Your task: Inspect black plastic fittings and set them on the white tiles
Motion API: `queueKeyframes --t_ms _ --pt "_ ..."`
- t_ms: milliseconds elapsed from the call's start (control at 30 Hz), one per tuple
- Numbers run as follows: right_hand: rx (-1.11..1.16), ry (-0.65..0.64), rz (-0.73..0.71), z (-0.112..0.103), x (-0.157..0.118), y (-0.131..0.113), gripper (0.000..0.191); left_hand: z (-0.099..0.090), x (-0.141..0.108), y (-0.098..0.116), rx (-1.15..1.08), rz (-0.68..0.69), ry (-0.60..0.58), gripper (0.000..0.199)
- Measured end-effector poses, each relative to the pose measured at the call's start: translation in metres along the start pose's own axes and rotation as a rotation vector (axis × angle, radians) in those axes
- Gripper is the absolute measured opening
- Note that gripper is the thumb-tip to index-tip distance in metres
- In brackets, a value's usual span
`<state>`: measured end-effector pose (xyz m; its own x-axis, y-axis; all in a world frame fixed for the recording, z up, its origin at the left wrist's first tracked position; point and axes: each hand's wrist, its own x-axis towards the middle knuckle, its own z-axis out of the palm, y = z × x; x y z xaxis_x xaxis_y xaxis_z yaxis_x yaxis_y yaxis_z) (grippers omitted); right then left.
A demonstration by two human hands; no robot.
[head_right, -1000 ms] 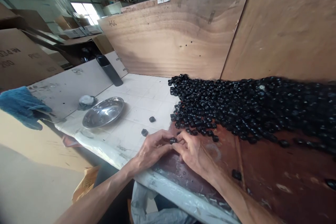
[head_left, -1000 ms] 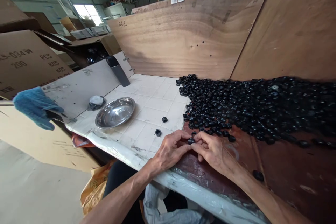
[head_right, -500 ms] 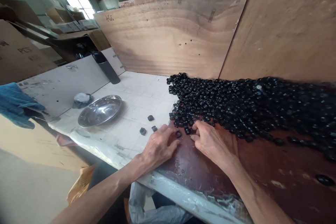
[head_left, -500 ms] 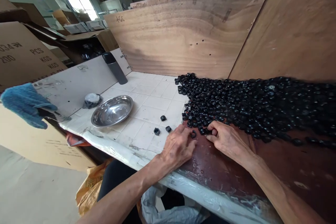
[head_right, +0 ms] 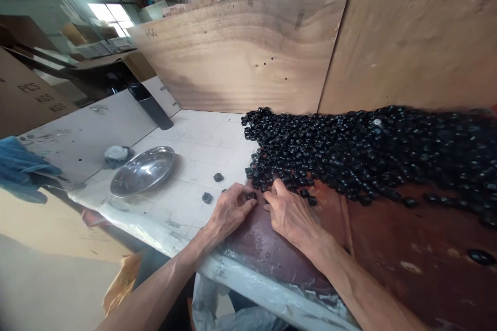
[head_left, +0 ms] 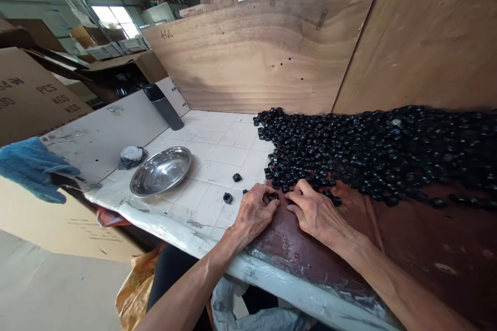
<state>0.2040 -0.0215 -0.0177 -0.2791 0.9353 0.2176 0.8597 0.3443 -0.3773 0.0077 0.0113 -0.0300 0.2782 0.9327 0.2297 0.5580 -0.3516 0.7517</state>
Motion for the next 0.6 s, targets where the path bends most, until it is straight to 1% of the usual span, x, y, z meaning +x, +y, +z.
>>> queueKeyframes --t_ms 67,100,133,200,233,300,367,433,467,533,600 --pt "0.022 -0.005 0.0 -0.002 -0.001 -0.002 0.013 -0.001 0.002 0.001 -0.046 -0.041 0.051 0.013" --pt "0.036 -0.004 0.002 -0.002 -0.001 -0.003 0.012 -0.001 0.003 0.003 -0.09 -0.054 0.055 0.013" --pt "0.058 0.006 0.006 -0.003 -0.001 -0.003 0.012 0.0 0.003 0.005 -0.158 -0.075 0.04 0.014" --pt "0.141 0.047 0.029 -0.003 0.0 -0.003 0.01 0.0 0.003 0.01 -0.368 -0.154 -0.032 0.017" --pt "0.203 0.074 0.058 -0.004 0.001 -0.003 0.008 0.0 0.003 0.013 -0.491 -0.201 -0.072 0.018" --pt "0.393 0.113 0.169 -0.005 0.004 -0.003 0.005 -0.001 0.002 0.018 -0.723 -0.282 -0.135 0.024" --pt "0.646 0.114 0.31 -0.009 0.008 -0.004 0.019 -0.004 0.002 0.021 -0.889 -0.329 -0.17 0.032" --pt "0.85 0.087 0.41 -0.014 0.01 -0.007 0.032 -0.006 0.002 0.022 -0.983 -0.352 -0.185 0.038" --pt "0.913 0.08 0.43 -0.016 0.011 -0.008 0.036 -0.006 0.003 0.022 -1.009 -0.356 -0.186 0.039" --pt "0.97 0.089 0.433 -0.018 0.011 -0.011 0.035 -0.007 0.003 0.021 -1.036 -0.345 -0.18 0.037" --pt "0.977 0.097 0.401 -0.017 0.01 -0.011 0.031 -0.006 0.004 0.021 -1.047 -0.323 -0.17 0.035"
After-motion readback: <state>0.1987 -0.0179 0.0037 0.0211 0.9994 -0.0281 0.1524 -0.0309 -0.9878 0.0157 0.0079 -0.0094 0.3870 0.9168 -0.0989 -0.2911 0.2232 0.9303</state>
